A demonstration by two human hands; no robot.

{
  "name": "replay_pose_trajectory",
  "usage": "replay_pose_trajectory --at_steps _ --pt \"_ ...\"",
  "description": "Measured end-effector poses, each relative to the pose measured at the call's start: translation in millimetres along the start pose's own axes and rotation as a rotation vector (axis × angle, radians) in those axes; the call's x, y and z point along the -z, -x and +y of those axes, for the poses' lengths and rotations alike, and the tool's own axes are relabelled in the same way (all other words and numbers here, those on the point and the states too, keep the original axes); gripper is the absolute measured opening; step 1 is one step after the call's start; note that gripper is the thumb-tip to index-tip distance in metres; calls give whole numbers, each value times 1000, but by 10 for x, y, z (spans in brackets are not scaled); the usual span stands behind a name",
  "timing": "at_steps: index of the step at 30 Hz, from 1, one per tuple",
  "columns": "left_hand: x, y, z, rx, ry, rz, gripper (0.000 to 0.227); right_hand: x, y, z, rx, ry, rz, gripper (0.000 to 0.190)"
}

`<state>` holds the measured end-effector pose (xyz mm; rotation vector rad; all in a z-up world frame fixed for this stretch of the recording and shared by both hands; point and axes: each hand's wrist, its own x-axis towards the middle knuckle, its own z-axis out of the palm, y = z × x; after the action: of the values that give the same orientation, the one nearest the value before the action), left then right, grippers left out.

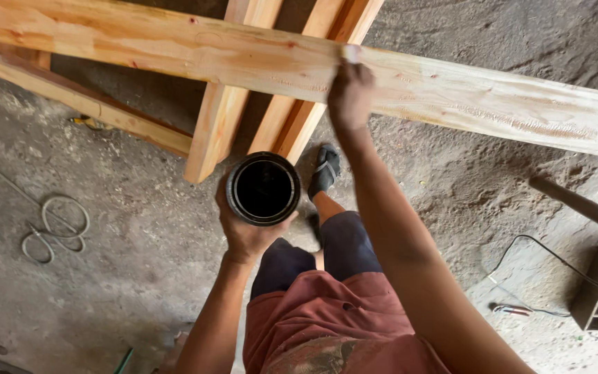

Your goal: The person applies a dark finish to a wooden frame using a paintbrush. They repeatedly dip the brush into a can and stroke the wood surfaces, covering multiple planks of the frame.

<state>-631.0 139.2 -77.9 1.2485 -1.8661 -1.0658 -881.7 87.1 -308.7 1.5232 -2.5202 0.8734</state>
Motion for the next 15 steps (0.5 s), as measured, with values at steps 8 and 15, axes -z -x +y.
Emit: replay_pose_trajectory --at_steps 8,15 --pt "-182 521 -151 40 34 109 110 691 27 1818 -556 -172 -43 23" --pt "-538 757 12 142 47 144 112 1801 318 3194 -688 3 211 20"
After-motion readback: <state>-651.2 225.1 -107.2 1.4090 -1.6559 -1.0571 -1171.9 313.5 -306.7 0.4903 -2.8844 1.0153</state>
